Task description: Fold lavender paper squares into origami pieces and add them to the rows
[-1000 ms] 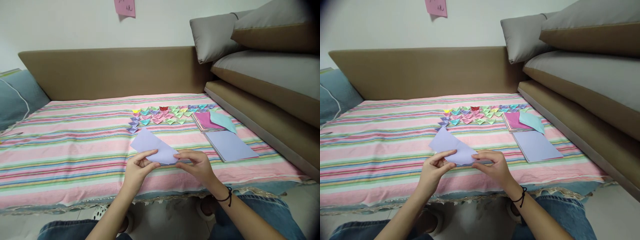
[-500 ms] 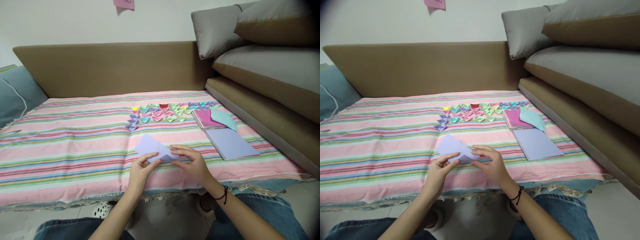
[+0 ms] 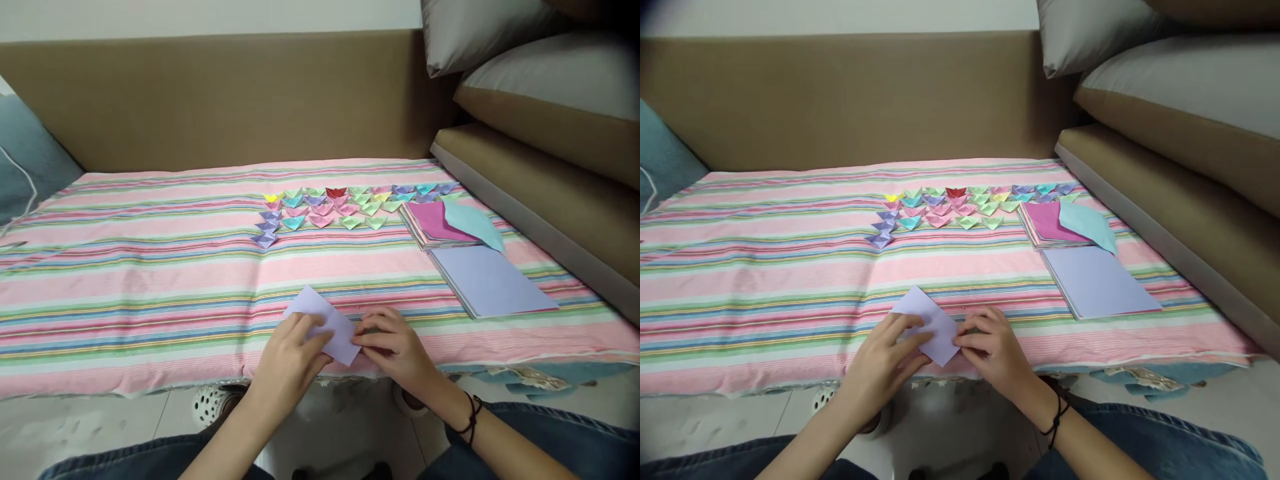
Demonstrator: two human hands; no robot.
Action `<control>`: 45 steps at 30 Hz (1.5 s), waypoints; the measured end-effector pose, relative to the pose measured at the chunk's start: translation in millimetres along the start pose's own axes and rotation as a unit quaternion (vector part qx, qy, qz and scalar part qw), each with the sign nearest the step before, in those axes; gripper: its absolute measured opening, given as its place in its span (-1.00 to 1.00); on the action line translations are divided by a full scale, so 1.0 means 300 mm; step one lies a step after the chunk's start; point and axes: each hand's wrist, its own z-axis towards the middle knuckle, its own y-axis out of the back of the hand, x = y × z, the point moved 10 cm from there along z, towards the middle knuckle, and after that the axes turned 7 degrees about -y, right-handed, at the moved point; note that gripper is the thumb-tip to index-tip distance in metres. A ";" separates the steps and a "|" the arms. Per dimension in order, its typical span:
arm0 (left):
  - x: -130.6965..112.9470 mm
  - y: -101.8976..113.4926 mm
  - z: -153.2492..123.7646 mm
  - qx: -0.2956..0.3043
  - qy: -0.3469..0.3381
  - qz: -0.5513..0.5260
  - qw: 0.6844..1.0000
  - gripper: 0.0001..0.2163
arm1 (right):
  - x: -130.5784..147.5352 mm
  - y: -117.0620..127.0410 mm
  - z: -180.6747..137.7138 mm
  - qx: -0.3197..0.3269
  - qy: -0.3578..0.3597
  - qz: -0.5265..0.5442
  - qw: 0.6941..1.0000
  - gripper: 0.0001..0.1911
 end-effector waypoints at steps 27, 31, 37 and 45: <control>-0.015 -0.054 0.015 -0.008 -0.053 -0.056 0.997 -0.83 | -0.047 0.069 0.000 0.076 -0.040 -0.065 0.994 -0.74; 0.015 -0.062 0.018 -0.012 -0.011 -0.110 0.994 -0.86 | -0.049 0.052 -0.002 0.062 -0.041 -0.056 0.996 -0.81; 0.078 -0.066 0.015 -0.061 0.086 -0.154 0.982 -0.93 | -0.061 0.060 0.005 0.001 -0.074 -0.039 0.996 -0.98; 0.102 -0.070 0.009 -0.063 0.135 -0.115 0.982 -0.91 | -0.110 0.053 0.009 -0.039 -0.164 -0.018 0.986 -0.84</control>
